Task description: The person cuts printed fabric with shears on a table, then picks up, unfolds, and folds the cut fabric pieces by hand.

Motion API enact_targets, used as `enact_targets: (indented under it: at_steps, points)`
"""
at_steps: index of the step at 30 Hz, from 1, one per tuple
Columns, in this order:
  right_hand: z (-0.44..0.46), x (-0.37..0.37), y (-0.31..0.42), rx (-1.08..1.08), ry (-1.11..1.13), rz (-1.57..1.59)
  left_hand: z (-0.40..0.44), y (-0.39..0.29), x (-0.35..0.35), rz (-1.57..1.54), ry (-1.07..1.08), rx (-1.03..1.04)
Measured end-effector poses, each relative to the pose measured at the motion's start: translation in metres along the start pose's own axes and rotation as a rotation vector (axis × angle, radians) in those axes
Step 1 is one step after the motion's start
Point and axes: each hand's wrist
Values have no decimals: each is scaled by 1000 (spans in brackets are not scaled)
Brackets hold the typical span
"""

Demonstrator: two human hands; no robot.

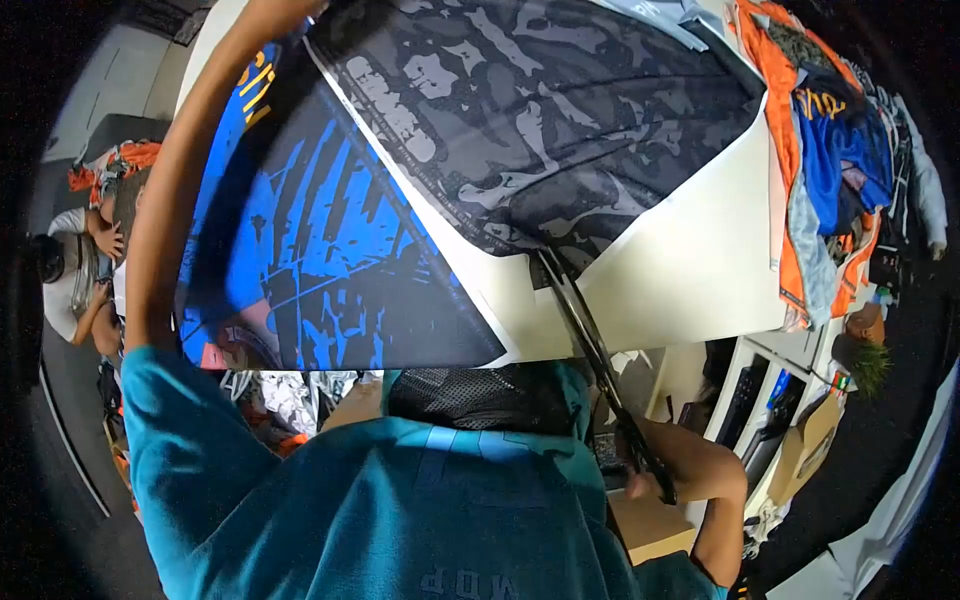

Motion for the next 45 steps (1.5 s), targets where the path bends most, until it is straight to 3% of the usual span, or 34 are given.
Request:
enact_targets:
  at_steps: [2, 4, 7, 12, 21, 28, 37, 42, 45]
  points:
    - [-1, 1, 11, -27, 31, -1, -72, -20, 8, -297, -78, 571]
    - [3, -3, 25, -19, 79, -54, -131, -41, -1, -394, 46, 981]
    - [16, -11, 49, -22, 183, -247, -159, -33, 17, -203, 66, 1093]
    - [48, -10, 82, -150, 160, -308, -163, -35, 39, -321, -42, 1161]
    - [80, -3, 144, 49, 76, -243, -140, -31, 42, -270, -10, 1228]
    - [87, -2, 146, -21, -26, -247, -140, -32, 44, -299, -29, 1187]
    - [83, 6, 147, -85, -159, -557, -144, -34, 41, -277, -44, 1192]
    - [89, 4, 165, 85, -65, -555, -143, -34, 41, -263, -47, 1197]
    - [86, 5, 163, 56, -95, -543, -144, -35, 41, -257, -48, 1194]
Point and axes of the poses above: each hand's wrist, its own z-axis towards the middle knuckle, its own x-axis out of the palm, y = z × x, and after that the axes turned 13 degrees about -y, right-handed
